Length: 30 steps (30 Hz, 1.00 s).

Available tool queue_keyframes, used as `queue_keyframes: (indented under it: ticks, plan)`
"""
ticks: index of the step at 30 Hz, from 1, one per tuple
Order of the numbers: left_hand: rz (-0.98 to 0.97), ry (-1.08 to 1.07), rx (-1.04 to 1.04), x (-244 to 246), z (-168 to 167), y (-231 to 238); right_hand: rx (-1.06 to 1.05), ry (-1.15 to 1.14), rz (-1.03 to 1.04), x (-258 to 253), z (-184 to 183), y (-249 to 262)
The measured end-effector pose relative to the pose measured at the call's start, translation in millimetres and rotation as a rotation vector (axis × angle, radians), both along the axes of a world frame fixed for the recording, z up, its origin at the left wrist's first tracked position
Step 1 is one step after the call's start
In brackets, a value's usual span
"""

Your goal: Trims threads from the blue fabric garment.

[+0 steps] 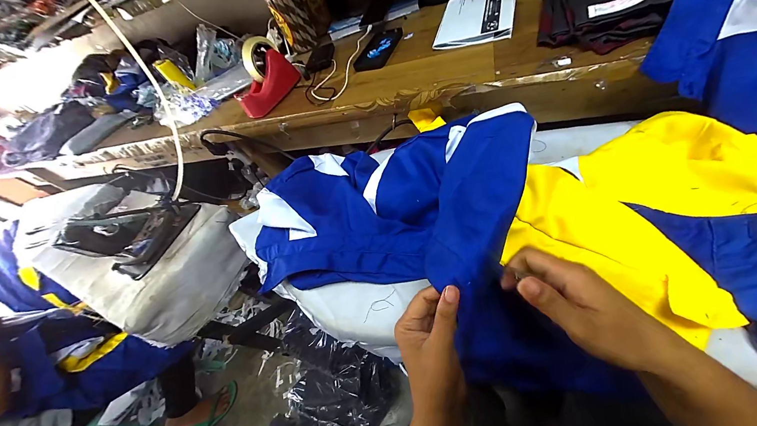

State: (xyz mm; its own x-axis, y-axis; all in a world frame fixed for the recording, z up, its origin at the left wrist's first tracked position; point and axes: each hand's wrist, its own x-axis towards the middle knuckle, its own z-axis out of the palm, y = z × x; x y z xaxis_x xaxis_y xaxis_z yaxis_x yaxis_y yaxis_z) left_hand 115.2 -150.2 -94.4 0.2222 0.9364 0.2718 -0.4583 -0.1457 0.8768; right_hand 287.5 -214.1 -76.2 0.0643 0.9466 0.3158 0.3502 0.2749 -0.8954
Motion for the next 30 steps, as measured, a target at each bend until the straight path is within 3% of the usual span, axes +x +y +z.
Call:
queue_keyframes:
  ticks: [3,9,12,15,19,21,23,27,30]
  plan:
    - [-0.118,0.005,-0.028,-1.3,6.6,5.8,0.051,0.023,-0.089,-6.7,9.3,19.6]
    - [-0.128,0.082,0.095,-1.8,7.6,11.5,-0.034,0.508,0.127,-9.3,10.0,34.7]
    - [-0.234,-0.02,-0.065,-0.2,10.6,9.5,-0.074,0.683,0.212,-7.6,6.6,34.3]
    - [-0.289,-0.044,-0.085,0.7,9.5,11.4,-0.082,0.685,0.212,-4.0,8.3,30.5]
    - [-0.135,0.164,0.243,0.3,7.2,16.3,-0.038,0.623,0.148,-1.5,4.7,27.2]
    - [-0.224,0.094,0.097,0.1,10.9,13.2,-0.028,0.666,0.182,-3.0,0.6,28.6]
    - [-0.291,0.056,0.013,0.0,12.4,13.5,0.009,0.472,0.172,4.7,3.0,28.4]
    - [-0.276,0.152,0.154,-1.6,21.3,16.6,0.199,-0.466,-0.013,40.0,35.3,14.0]
    - [-0.286,0.215,0.202,0.0,30.1,17.1,0.366,-0.908,-0.076,56.1,78.8,-1.2]
